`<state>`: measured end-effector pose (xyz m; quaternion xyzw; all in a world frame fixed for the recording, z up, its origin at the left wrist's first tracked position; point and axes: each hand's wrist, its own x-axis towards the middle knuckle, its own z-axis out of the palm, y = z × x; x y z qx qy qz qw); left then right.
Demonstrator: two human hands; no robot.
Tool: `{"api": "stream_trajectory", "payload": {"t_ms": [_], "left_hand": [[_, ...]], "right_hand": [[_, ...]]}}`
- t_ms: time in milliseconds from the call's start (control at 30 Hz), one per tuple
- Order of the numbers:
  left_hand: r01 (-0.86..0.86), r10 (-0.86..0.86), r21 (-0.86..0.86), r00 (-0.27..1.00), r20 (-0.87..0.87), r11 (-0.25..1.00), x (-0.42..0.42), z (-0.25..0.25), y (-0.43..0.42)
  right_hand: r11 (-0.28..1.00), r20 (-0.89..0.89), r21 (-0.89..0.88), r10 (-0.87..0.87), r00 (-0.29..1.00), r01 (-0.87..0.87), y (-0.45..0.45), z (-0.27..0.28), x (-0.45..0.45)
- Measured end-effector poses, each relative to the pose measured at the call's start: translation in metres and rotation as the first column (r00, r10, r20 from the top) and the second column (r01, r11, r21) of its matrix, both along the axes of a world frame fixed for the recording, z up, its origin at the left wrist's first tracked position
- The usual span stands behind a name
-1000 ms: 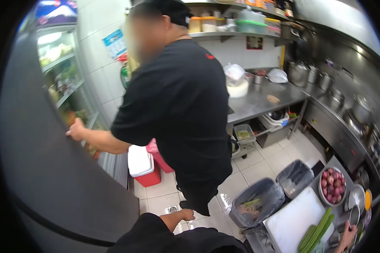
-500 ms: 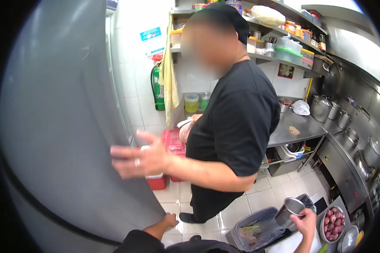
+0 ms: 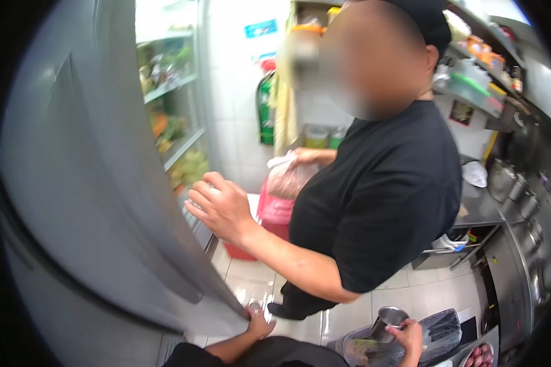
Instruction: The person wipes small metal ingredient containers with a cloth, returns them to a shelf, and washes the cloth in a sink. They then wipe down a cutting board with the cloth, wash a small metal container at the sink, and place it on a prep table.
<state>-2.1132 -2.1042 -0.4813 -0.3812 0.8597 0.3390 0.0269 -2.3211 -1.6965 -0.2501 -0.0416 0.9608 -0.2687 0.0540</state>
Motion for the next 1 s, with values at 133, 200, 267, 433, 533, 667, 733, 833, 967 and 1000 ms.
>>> {"api": "stream_trajectory", "payload": {"t_ms": [133, 200, 267, 433, 533, 667, 733, 833, 967, 1000], "left_hand": [[0.487, -0.389, -0.454, 0.872, 0.296, 0.746, -0.02, 0.081, 0.015], [0.492, -0.208, -0.48, 0.823, 0.529, 0.726, -0.027, 0.053, 0.004], [0.452, -0.117, -0.317, 0.706, 0.699, 0.834, -0.041, 0.079, -0.002], [0.353, -0.203, -0.023, 0.588, 0.783, 0.935, -0.051, 0.104, 0.013], [0.24, -0.075, -0.099, 0.623, 0.779, 0.966, -0.046, 0.101, 0.036], [-0.227, 0.174, -0.021, 0.68, 0.713, 0.974, -0.05, 0.091, 0.027], [-0.297, 0.241, -0.04, 0.682, 0.69, 0.954, -0.047, 0.098, 0.014], [-0.351, 0.33, -0.119, 0.638, 0.695, 0.929, -0.035, 0.111, -0.017], [-0.39, 0.463, -0.279, 0.54, 0.703, 0.877, 0.001, 0.141, -0.064], [-0.393, 0.506, -0.337, 0.493, 0.708, 0.855, 0.019, 0.142, -0.073]], "right_hand": [[0.993, 0.025, 0.079, 0.091, 0.996, -0.092, 0.018, -0.035, -0.013], [0.99, 0.076, 0.063, 0.119, 0.99, -0.124, 0.018, -0.045, -0.016], [0.984, 0.091, 0.049, 0.168, 0.982, -0.173, 0.02, -0.055, -0.02], [0.972, 0.118, -0.023, 0.235, 0.965, -0.234, 0.016, -0.078, -0.025], [0.966, 0.107, -0.02, 0.257, 0.96, -0.256, 0.016, -0.09, -0.031], [0.96, 0.146, -0.009, 0.278, 0.949, -0.28, 0.015, -0.092, -0.041], [0.958, 0.184, 0.002, 0.281, 0.942, -0.287, 0.012, -0.094, -0.047], [0.928, 0.012, 0.029, 0.371, 0.929, -0.371, 0.012, -0.102, -0.055], [0.939, 0.039, 0.003, 0.342, 0.939, -0.343, 0.005, -0.093, -0.059], [0.939, 0.059, -0.005, 0.343, 0.938, -0.343, 0.009, -0.092, -0.057]]}}
